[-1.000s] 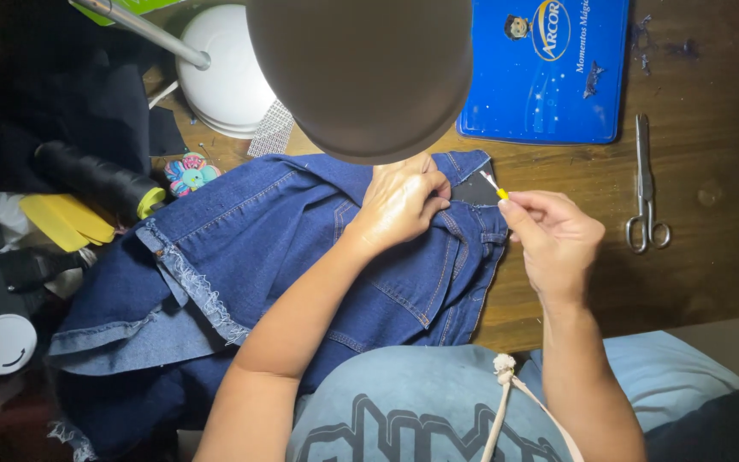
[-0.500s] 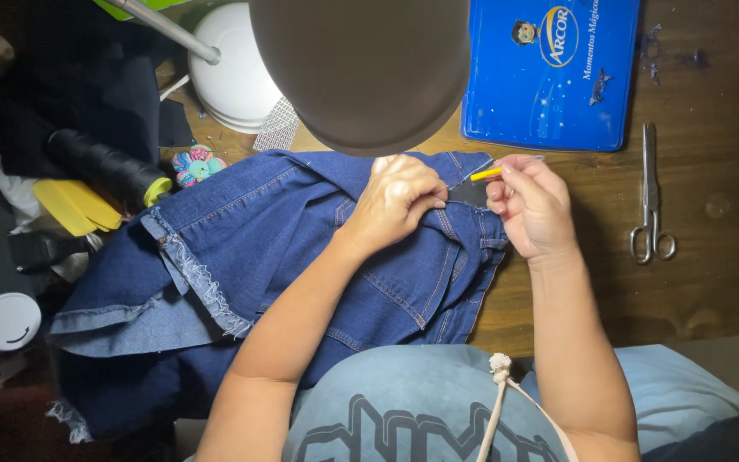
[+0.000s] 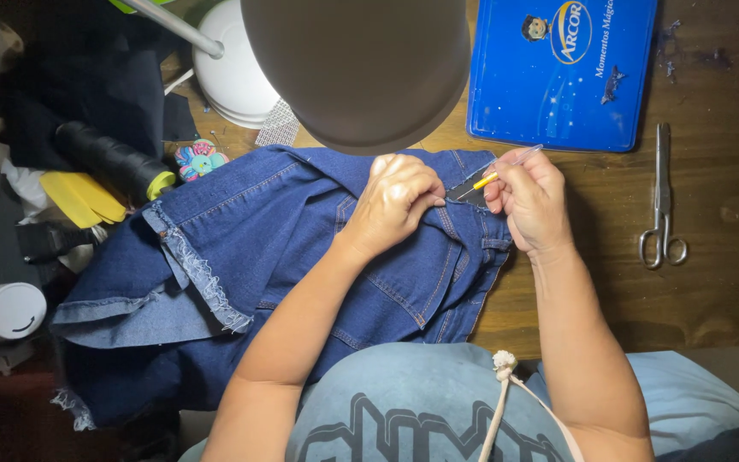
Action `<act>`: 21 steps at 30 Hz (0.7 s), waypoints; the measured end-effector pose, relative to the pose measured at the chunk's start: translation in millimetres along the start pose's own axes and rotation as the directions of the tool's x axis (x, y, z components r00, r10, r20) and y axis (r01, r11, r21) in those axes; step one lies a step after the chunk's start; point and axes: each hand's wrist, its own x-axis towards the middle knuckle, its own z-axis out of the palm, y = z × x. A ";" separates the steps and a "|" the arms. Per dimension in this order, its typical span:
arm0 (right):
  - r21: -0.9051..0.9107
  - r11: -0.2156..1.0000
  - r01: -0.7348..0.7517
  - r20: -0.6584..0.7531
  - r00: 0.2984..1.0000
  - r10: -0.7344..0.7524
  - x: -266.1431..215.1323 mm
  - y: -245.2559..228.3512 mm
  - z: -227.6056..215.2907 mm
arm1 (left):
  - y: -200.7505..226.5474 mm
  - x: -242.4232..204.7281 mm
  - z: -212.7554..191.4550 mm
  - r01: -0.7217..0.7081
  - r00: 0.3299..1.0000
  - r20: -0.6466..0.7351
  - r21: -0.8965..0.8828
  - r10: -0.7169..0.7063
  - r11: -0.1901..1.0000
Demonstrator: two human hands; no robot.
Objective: Removing a black label from the back of denim shorts using a seam ripper and scissors
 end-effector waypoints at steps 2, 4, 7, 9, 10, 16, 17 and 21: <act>-0.016 1.000 0.004 -0.019 1.000 -0.004 0.9 5.0 -0.2 | 1.1 0.0 0.1 0.002 1.000 0.002 -0.007 -0.002 1.000; -0.028 0.999 0.015 -0.033 0.999 -0.016 3.3 6.0 1.3 | 0.2 1.6 -1.2 -0.001 1.000 0.002 -0.007 0.001 1.000; -0.034 0.998 0.062 -0.105 0.992 -0.065 1.7 1.1 5.6 | -0.4 0.8 -1.2 -0.001 1.000 -0.002 -0.018 0.001 1.000; -0.073 0.993 0.091 -0.101 0.990 -0.098 0.4 -5.9 12.9 | -0.3 0.7 -1.0 0.003 1.000 -0.004 -0.021 -0.003 1.000; -0.074 0.993 0.092 -0.102 0.990 -0.099 -1.5 -8.6 17.2 | -0.3 0.3 -0.6 0.001 1.000 -0.004 -0.022 -0.001 1.000; -0.118 0.987 0.105 -0.079 0.990 -0.115 -2.3 -8.6 26.4 | -0.5 -0.2 -1.4 0.004 1.000 0.001 -0.024 -0.004 1.000; -0.100 0.991 0.086 -0.088 0.992 -0.095 -1.7 -6.2 25.2 | -0.8 -0.6 -1.4 0.001 1.000 0.000 -0.025 -0.001 1.000; -0.068 0.997 0.033 -0.093 0.995 -0.039 1.4 -1.0 24.8 | -2.7 -0.7 0.3 -0.012 1.000 -0.005 -0.022 0.012 1.000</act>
